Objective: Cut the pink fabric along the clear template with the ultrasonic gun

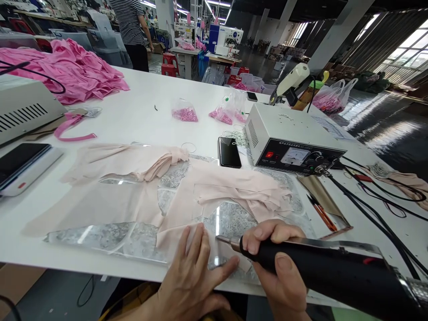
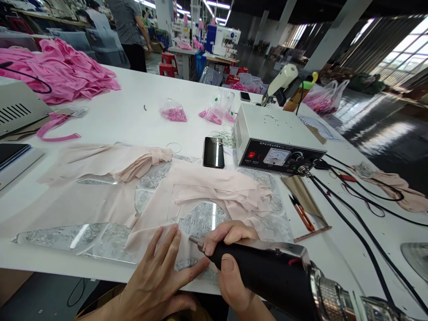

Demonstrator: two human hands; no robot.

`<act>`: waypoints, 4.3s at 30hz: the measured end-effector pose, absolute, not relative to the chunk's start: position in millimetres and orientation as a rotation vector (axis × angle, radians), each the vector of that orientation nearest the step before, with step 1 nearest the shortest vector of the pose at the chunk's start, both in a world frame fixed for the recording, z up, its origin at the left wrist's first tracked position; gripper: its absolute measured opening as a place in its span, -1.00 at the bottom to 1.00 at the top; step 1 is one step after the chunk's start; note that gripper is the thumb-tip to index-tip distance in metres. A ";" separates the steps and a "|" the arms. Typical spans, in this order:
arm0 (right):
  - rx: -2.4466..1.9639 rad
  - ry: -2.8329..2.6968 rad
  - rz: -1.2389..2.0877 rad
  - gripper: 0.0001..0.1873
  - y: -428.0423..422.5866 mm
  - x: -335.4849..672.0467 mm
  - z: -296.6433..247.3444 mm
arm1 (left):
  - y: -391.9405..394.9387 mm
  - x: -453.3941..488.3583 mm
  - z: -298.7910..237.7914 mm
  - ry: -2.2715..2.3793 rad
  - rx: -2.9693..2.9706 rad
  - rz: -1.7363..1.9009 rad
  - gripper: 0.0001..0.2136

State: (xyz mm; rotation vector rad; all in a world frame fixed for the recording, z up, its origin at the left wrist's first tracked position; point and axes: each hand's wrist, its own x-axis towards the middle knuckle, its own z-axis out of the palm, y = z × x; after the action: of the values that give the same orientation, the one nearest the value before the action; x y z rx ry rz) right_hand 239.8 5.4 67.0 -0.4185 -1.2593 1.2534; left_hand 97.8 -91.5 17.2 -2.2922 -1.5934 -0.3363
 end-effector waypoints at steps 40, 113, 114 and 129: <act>-0.346 -1.202 1.268 -0.88 11.0 213.3 60.0 | -89.4 94.3 20.2 -1.610 -2.330 -0.341 -0.17; -0.678 -0.683 0.952 -0.80 -32.0 252.2 62.2 | 36.1 36.6 34.7 -0.606 -3.316 -0.663 -0.75; -0.679 -0.674 0.943 -0.80 -32.2 252.4 62.7 | 35.6 37.7 34.9 -0.610 -3.307 -0.688 -0.75; -0.699 -0.684 0.878 -0.80 -34.3 251.9 57.5 | 38.5 38.8 34.0 -0.496 -3.294 -0.751 -0.78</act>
State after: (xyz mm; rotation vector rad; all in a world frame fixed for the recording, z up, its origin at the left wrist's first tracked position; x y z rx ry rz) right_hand 251.9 -34.3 57.5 -0.6986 -0.6843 0.8780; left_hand 38.8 38.5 34.0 -3.2939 -0.4962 -0.7513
